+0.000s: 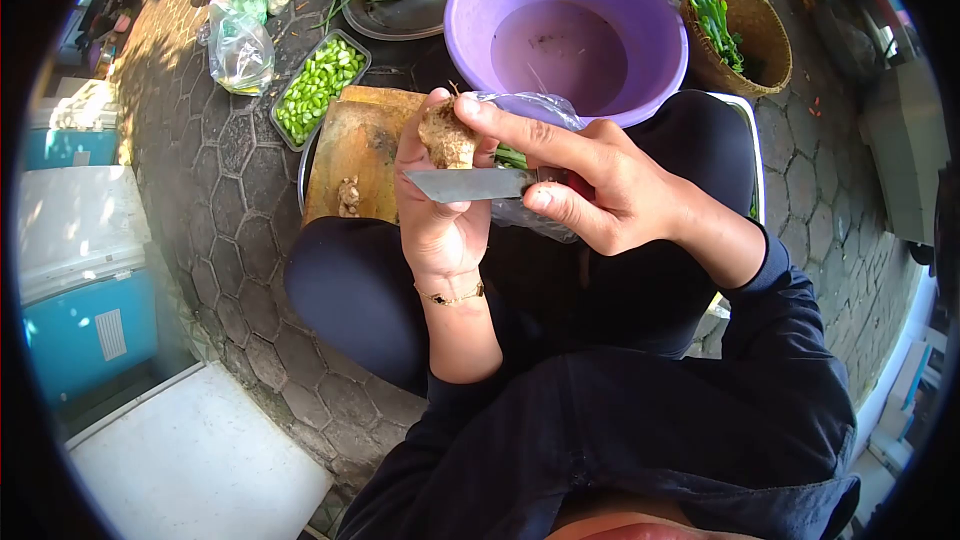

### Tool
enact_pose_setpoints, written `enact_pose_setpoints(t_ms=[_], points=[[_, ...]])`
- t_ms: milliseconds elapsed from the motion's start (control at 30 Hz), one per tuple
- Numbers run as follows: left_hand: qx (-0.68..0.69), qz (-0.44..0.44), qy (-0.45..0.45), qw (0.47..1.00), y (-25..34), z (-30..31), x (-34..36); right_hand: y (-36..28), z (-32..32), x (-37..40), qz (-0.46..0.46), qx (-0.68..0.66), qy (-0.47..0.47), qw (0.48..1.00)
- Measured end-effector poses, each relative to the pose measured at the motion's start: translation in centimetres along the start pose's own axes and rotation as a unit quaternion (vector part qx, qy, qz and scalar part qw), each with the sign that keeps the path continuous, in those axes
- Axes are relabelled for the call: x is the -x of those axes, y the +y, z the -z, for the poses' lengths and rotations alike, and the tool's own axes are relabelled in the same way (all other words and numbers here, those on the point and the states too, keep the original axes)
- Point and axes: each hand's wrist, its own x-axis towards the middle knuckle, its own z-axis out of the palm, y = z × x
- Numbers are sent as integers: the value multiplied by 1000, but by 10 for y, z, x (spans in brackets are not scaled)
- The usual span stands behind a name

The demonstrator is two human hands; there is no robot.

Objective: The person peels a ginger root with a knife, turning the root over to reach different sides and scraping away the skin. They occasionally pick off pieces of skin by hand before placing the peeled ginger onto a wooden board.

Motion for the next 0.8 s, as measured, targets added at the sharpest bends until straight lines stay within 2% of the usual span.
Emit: enact_pose_setpoints(t_ms=[100,300,367,500,600,667,800], points=[[8,-11,-24,1000,1,-1,0,-5,2,-1,-37,-46,-32,998],[5,-1,-13,1000,3,4,2,0,-1,-1,24,-27,-13,999],[2,2,-9,1000,4,4,3,-8,4,-2,-14,-26,-48,998],[-2,-1,1,1000,3,3,3,-5,1,-2,0,8,-22,1000],[-11,-5,-2,1000,3,3,3,-8,4,-2,-28,-9,-37,999],[-13,-4,3,1000,3,2,4,-7,4,-1,-35,56,-44,997],[-25,-21,-14,999,2,4,3,-6,4,-3,-26,75,-35,996]])
